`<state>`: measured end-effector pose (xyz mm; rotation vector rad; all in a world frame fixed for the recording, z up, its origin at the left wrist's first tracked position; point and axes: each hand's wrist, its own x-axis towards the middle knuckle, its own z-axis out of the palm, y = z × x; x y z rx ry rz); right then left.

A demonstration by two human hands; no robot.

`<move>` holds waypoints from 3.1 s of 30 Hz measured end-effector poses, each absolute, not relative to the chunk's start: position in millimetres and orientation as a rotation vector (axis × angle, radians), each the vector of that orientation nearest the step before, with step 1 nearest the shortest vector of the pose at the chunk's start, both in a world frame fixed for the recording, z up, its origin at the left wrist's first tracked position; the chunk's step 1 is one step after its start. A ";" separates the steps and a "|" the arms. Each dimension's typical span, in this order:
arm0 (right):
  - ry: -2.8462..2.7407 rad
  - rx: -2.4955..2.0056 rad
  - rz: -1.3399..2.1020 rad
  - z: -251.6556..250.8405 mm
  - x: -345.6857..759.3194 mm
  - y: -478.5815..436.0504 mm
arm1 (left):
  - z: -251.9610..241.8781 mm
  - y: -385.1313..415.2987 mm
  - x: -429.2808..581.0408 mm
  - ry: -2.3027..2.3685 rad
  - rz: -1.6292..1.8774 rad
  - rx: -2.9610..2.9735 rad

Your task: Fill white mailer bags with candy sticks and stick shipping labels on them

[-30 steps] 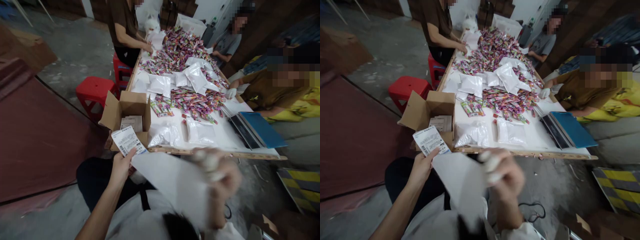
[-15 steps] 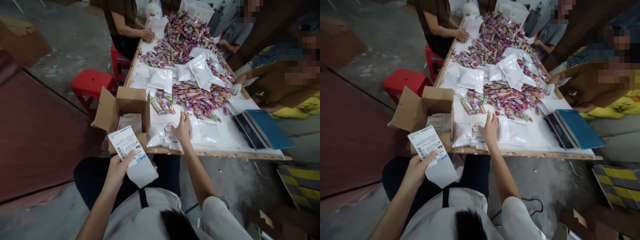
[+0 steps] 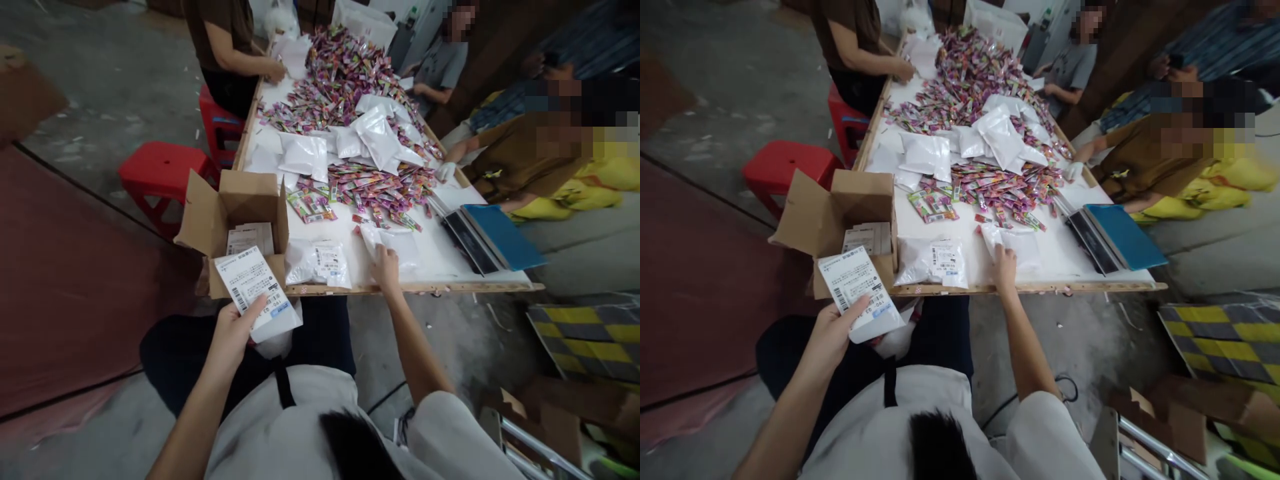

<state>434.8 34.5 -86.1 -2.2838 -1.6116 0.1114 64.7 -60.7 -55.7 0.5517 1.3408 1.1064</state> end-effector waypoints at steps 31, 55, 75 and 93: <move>-1.988 -0.972 0.285 24.0 263.6 -67.4 | -17.8 -29.3 76.6 1.235 1.241 0.085; -1.822 -0.857 0.536 -8.3 262.3 -70.2 | -6.8 -53.7 94.1 1.220 1.194 0.283; -1.482 -1.425 0.532 -35.4 465.0 82.5 | -42.0 -43.3 67.9 1.446 1.240 0.364; -2.374 -1.699 0.123 -76.3 398.1 68.0 | -42.0 -41.0 55.6 1.518 0.958 0.210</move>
